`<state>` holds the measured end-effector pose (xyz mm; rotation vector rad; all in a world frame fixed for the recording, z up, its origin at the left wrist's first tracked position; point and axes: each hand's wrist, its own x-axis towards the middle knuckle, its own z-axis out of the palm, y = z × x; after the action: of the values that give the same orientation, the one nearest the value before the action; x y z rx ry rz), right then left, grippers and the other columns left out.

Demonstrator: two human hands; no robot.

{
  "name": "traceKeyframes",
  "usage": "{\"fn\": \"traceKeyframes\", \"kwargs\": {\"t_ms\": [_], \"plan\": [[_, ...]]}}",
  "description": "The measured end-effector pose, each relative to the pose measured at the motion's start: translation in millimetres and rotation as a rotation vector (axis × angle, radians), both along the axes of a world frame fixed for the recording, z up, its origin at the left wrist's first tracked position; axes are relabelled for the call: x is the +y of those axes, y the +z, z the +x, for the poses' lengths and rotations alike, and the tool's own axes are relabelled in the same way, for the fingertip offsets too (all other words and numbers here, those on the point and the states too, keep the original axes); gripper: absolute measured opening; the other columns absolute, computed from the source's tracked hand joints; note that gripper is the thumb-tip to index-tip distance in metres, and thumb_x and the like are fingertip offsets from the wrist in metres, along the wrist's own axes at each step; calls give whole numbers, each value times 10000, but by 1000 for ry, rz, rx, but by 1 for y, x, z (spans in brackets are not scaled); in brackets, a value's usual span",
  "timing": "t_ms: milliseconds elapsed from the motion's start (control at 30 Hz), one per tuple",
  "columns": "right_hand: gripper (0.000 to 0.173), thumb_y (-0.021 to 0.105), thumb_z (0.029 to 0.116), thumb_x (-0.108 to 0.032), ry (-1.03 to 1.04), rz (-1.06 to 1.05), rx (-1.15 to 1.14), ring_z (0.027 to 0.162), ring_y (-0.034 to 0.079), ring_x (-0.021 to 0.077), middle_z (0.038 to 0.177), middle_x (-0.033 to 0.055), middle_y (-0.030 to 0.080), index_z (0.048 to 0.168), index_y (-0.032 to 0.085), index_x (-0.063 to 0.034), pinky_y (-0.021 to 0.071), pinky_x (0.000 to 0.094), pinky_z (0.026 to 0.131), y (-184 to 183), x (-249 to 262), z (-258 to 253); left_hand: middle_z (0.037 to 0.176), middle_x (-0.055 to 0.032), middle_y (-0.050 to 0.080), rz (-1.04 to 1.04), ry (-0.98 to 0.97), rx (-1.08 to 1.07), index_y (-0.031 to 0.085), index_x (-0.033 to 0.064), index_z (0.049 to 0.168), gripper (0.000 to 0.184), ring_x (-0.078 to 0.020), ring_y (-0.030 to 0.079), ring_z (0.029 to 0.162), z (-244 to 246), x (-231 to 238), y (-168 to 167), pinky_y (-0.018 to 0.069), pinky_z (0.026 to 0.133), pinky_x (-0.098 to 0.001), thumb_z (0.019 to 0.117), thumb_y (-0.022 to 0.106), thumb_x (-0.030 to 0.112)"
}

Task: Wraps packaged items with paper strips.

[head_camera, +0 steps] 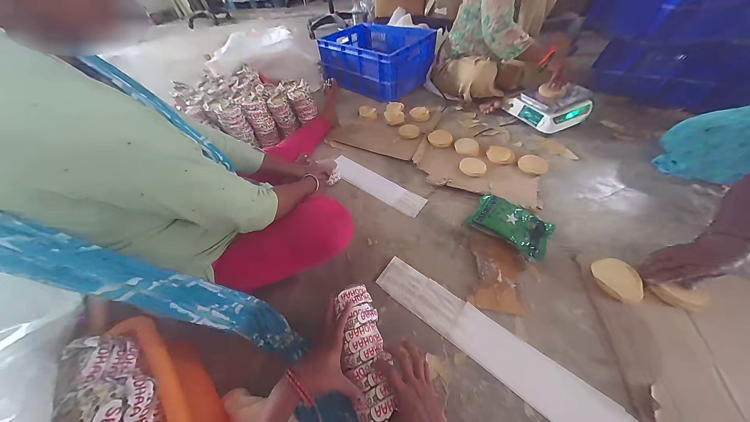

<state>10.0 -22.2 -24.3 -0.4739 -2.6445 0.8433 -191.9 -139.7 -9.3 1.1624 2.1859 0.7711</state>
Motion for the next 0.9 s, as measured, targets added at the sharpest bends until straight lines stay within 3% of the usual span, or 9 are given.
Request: {"fn": "traceKeyframes", "kwargs": {"t_ms": [67, 267, 400, 533, 600, 700, 833, 900], "plan": [[643, 820, 610, 70, -3, -11, 10, 1328, 505, 533, 1353, 130, 662, 1207, 748, -160, 443, 741, 981, 1, -1, 0, 1658, -329, -113, 0, 4, -12, 181, 100, 1641, 1635, -532, 108, 1528, 0, 0, 0, 337, 1167, -605, 272, 1014, 421], [649, 793, 635, 78, -18, -9, 45, 1303, 528, 523, 1343, 197, 643, 1239, 728, -149, 471, 697, 988, -3, -2, 4, 1661, -321, -119, -15, -2, -14, 184, 110, 1641, 1626, -534, 107, 1527, -1, 0, 2, 342, 1165, -606, 278, 1018, 412], [715, 839, 537, 18, -48, 5, 111, 1235, 570, 527, 1309, 255, 629, 1232, 707, -85, 510, 656, 951, -8, 2, 12, 1654, -345, -92, -5, -10, -2, 197, 71, 1633, 1622, -548, 126, 1518, -1, -1, 2, 337, 1171, -603, 277, 1016, 418], [629, 840, 573, -34, -4, -25, 115, 1136, 620, 506, 1232, 277, 645, 1187, 713, -77, 539, 611, 903, -3, 6, 23, 1643, -369, -90, 63, -23, -4, 210, 63, 1629, 1600, -581, 117, 1505, -3, -4, -4, 338, 1161, -629, 286, 1007, 414], [603, 828, 589, -52, 42, -11, 103, 1105, 638, 474, 1202, 243, 663, 1179, 719, -112, 553, 590, 857, 2, 6, 29, 1642, -369, -96, 61, -30, -6, 202, 73, 1632, 1606, -585, 118, 1503, -4, -5, -4, 336, 1158, -637, 291, 1012, 427], [471, 795, 726, -96, 135, 64, 75, 1111, 661, 398, 1197, 121, 714, 1181, 752, -208, 551, 567, 823, 2, 6, 37, 1651, -346, -111, 30, -22, -12, 186, 104, 1641, 1624, -562, 131, 1512, -4, -4, -3, 347, 1161, -618, 284, 1013, 441], [217, 685, 872, -108, 184, 163, 126, 1118, 672, 270, 1145, -7, 745, 1025, 788, -222, 556, 474, 897, -2, 12, 46, 1658, -325, -130, -6, -8, -20, 172, 103, 1642, 1630, -529, 135, 1525, -4, -2, -1, 360, 1168, -580, 283, 1021, 404], [199, 645, 914, -105, 183, 72, 162, 1160, 661, 267, 1136, -2, 755, 1011, 796, -191, 543, 464, 944, -1, 20, 51, 1658, -323, -128, -14, -10, -14, 174, 100, 1641, 1626, -527, 128, 1527, -4, -3, -1, 360, 1170, -578, 288, 1023, 402]]}}
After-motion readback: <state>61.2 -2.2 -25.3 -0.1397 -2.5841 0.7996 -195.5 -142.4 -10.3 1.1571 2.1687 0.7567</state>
